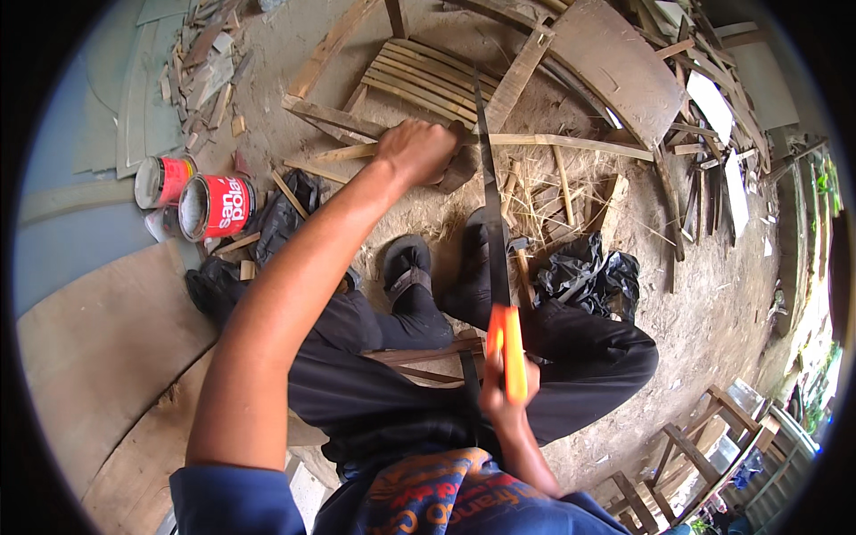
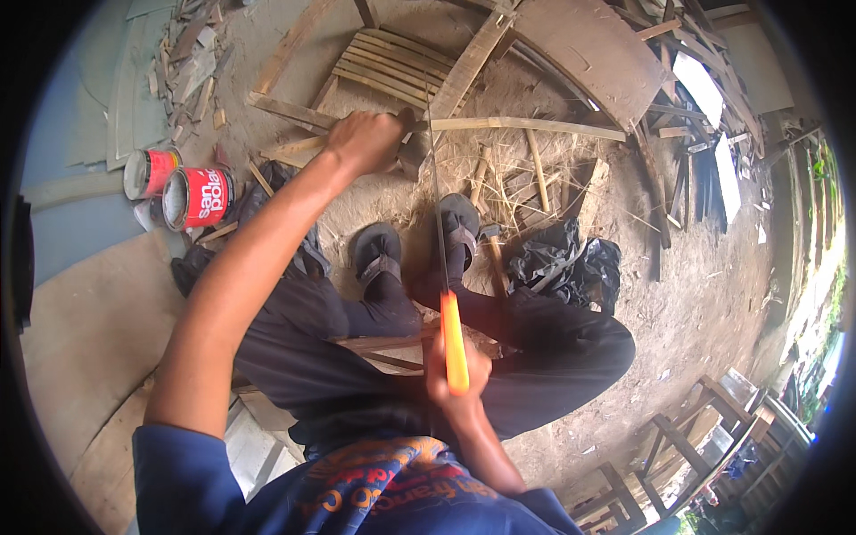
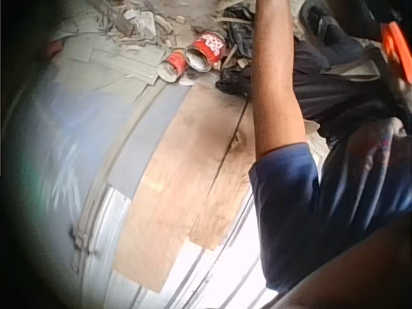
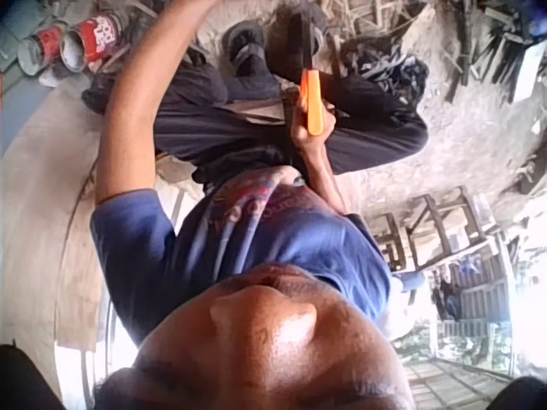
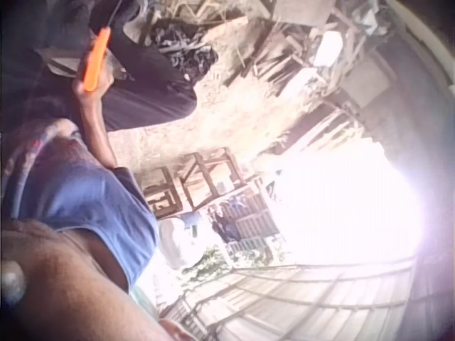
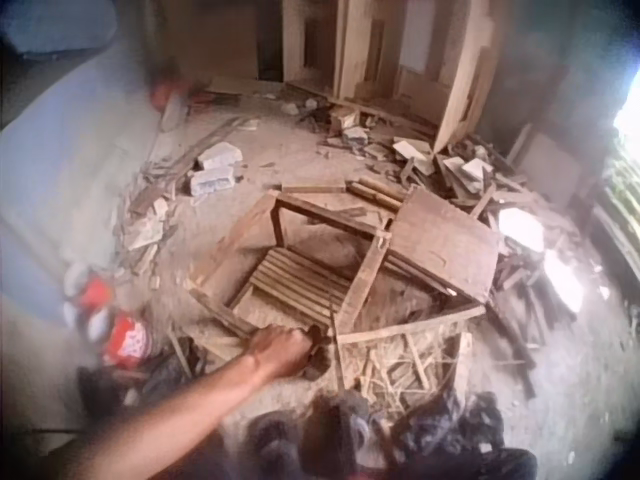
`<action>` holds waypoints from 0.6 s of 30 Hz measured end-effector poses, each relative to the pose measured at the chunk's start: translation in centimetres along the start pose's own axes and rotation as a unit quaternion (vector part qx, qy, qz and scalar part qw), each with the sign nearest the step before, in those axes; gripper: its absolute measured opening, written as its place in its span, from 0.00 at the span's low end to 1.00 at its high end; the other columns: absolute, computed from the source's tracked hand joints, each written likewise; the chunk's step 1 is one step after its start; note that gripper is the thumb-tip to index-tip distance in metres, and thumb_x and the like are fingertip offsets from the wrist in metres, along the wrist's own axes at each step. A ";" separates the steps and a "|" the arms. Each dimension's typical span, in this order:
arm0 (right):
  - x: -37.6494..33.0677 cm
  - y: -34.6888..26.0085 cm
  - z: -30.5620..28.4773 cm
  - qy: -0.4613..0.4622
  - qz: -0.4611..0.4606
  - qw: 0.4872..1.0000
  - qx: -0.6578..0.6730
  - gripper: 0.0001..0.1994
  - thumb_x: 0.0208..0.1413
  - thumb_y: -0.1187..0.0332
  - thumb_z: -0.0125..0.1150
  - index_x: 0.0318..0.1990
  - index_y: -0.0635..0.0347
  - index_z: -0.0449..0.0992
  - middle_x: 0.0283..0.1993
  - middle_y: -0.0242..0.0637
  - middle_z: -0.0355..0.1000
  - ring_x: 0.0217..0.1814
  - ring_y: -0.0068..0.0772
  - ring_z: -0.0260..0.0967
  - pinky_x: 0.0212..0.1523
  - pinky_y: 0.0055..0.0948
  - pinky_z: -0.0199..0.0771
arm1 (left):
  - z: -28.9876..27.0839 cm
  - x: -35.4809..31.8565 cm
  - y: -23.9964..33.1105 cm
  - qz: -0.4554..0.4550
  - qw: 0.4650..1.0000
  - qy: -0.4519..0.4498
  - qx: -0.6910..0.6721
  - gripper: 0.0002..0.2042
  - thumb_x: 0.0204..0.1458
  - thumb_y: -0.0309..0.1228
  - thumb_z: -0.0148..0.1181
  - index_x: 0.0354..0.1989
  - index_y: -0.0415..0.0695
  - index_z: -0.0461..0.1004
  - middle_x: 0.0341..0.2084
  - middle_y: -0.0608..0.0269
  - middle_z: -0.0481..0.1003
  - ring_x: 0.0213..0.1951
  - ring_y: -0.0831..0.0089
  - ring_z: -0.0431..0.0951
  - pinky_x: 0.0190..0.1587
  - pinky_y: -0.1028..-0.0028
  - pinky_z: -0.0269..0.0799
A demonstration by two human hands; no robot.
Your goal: The person sits on the floor and uses a hand saw to cut a wooden slat on a stool frame. They then use a hammer to nail the slat into place and adjust the stool's position.
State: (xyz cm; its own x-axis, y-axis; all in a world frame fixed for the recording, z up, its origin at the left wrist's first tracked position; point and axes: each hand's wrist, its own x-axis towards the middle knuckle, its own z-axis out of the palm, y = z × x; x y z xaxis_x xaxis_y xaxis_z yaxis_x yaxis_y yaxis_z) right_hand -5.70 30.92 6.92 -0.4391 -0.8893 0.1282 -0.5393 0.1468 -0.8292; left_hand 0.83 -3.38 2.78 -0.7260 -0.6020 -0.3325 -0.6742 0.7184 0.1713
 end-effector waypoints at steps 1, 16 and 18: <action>-1.7 -0.6 -1.0 -0.006 0.024 1.000 -0.005 0.07 0.58 0.76 0.58 0.27 0.67 0.74 0.17 0.41 0.66 0.15 0.42 0.67 0.19 0.33 0.67 | 0.2 0.2 0.2 0.009 1.000 -0.002 -0.005 0.08 0.45 0.20 0.55 0.28 0.41 0.82 0.29 0.50 0.83 0.35 0.58 0.85 0.42 0.61 0.82; 0.6 -1.3 0.3 0.005 0.055 0.998 0.020 0.04 0.56 0.77 0.59 0.31 0.66 0.77 0.17 0.43 0.68 0.15 0.40 0.70 0.21 0.30 0.69 | -0.3 0.0 0.1 0.005 1.000 -0.002 0.017 0.09 0.47 0.20 0.54 0.32 0.42 0.82 0.32 0.47 0.82 0.36 0.52 0.84 0.41 0.59 0.82; -2.8 -1.9 -1.5 0.008 0.052 0.999 0.000 0.05 0.54 0.78 0.61 0.27 0.67 0.76 0.17 0.44 0.68 0.12 0.37 0.69 0.17 0.31 0.67 | 0.0 0.4 -0.1 0.010 1.000 -0.019 0.018 0.09 0.45 0.20 0.56 0.32 0.40 0.81 0.32 0.45 0.81 0.35 0.51 0.84 0.40 0.58 0.81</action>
State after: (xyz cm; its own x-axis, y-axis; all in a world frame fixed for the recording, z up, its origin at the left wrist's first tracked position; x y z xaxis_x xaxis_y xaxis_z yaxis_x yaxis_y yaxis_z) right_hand -4.56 33.77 8.96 -0.5042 -0.8621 0.0504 -0.4902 0.2377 -0.8386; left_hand 0.57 -3.70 2.66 -0.7325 -0.5749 -0.3647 -0.6547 0.7418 0.1456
